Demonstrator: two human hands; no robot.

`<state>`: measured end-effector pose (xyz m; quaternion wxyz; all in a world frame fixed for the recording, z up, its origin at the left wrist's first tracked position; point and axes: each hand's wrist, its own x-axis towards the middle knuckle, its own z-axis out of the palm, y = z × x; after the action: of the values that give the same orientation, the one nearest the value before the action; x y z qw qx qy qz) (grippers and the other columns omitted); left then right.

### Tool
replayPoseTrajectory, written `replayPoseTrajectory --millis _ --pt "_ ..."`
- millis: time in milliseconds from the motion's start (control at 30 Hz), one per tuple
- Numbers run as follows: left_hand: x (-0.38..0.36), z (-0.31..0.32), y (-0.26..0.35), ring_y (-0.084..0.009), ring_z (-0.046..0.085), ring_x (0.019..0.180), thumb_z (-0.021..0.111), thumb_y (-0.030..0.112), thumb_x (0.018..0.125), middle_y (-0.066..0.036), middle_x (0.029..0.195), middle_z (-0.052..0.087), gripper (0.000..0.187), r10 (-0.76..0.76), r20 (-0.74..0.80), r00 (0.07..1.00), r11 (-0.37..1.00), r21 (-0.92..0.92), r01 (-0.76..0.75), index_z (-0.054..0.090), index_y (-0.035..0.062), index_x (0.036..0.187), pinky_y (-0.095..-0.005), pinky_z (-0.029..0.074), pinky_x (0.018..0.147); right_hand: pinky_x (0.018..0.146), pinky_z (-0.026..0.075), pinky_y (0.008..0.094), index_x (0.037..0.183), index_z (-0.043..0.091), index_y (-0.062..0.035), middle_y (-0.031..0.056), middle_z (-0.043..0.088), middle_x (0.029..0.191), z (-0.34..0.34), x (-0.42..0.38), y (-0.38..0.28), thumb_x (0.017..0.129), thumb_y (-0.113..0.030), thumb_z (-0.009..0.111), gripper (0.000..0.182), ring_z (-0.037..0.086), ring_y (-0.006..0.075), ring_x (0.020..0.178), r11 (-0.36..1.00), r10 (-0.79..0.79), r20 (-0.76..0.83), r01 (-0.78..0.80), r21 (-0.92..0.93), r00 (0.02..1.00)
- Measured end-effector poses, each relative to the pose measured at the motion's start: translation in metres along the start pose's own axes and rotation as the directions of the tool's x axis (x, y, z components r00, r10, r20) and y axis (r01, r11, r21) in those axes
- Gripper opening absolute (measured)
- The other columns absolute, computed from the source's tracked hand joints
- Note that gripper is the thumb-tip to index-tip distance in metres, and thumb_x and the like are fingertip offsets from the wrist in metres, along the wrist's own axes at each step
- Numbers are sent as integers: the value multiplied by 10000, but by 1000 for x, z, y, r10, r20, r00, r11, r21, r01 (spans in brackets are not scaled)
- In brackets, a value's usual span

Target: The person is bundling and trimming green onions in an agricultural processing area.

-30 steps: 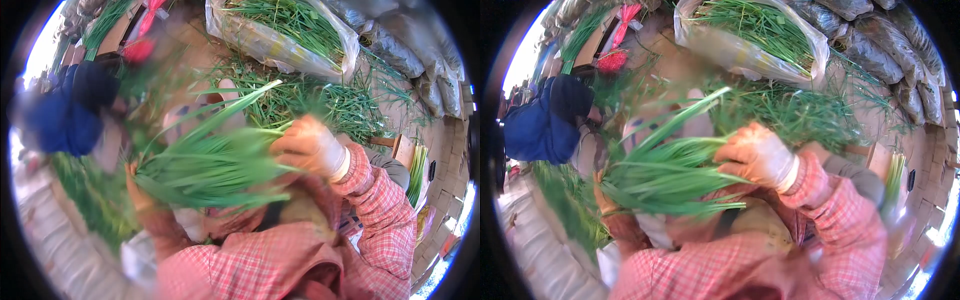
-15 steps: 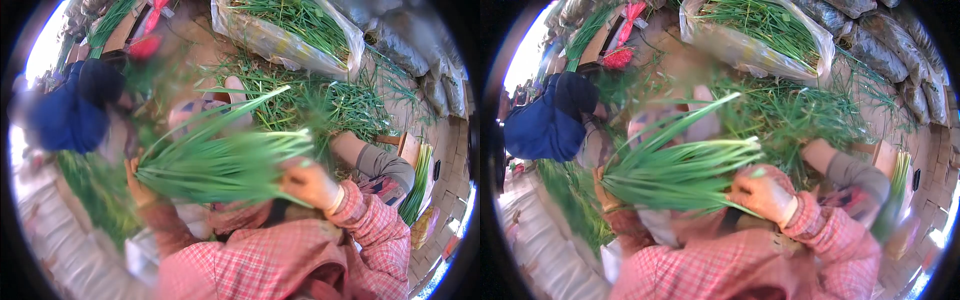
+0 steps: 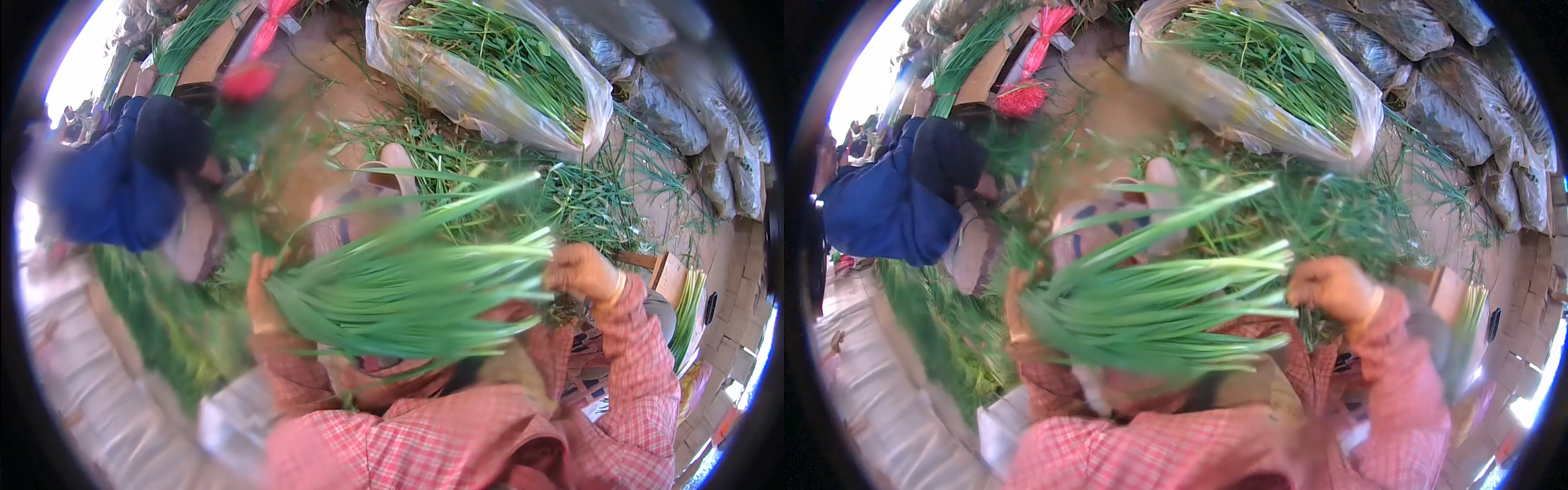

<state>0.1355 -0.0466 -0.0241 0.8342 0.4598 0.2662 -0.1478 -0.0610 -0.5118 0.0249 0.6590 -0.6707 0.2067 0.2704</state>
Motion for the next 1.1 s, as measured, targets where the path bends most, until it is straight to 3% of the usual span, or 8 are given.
replayPoseTrajectory --millis 200,300,400,667,767,867,1000,1100 --pt "8 -4 15 -286 574 874 424 336 925 -116 954 618 273 6 12 1000 1000 0 -6 577 112 958 -431 466 822 379 246 196 692 569 -101 -27 519 615 -98 72 -2 821 -278 641 231 362 39 433 998 54 -443 -56 8 895" --pt "14 -5 23 -285 574 870 424 339 926 -114 948 618 273 12 16 1000 1000 15 -12 576 113 949 -428 466 820 567 419 243 870 613 -60 27 592 707 -100 90 -13 762 -259 677 236 533 125 602 927 -339 -386 235 -292 858" --pt "22 -3 28 -284 575 866 424 342 926 -111 942 619 273 14 32 999 1000 23 -14 576 115 941 -426 467 818 736 465 329 1093 584 -63 93 637 858 -24 111 -86 673 -247 701 473 608 243 773 138 -863 165 535 -833 478" --pt "28 -16 40 -281 575 856 425 349 927 -105 927 621 275 -7 108 994 1000 -11 8 575 119 919 -420 469 812 675 494 335 956 637 -75 133 636 846 28 104 -45 822 -169 589 171 625 248 768 704 -563 225 604 -373 795" --pt "43 -23 45 -280 575 852 425 352 928 -102 921 622 276 -101 432 896 972 -151 182 575 121 911 -418 470 810 709 495 354 1022 637 -74 131 652 912 -64 79 5 865 -225 527 244 628 264 830 849 -191 -211 54 -525 958" --pt "28 12 43 -264 573 819 412 339 938 -78 861 611 271 -12 81 997 996 88 5 557 126 855 -394 475 774 760 458 381 994 609 -19 201 626 900 -119 44 10 861 -363 506 383 595 335 892 84 86 -364 -371 -925 927" --pt "2 55 45 -247 571 768 422 284 942 -71 830 594 243 30 101 994 999 -25 -28 549 84 888 -385 474 738 777 459 347 1048 589 -7 174 635 924 -49 73 -71 860 -361 517 407 606 277 896 770 -347 -53 252 -586 937" --pt "-22 83 51 -249 570 803 448 245 930 -63 808 599 224 54 97 994 996 -83 -46 559 73 839 -403 447 791 699 463 331 955 619 3 169 625 838 21 94 -122 855 -312 538 340 607 237 783 813 -230 222 312 -492 948"
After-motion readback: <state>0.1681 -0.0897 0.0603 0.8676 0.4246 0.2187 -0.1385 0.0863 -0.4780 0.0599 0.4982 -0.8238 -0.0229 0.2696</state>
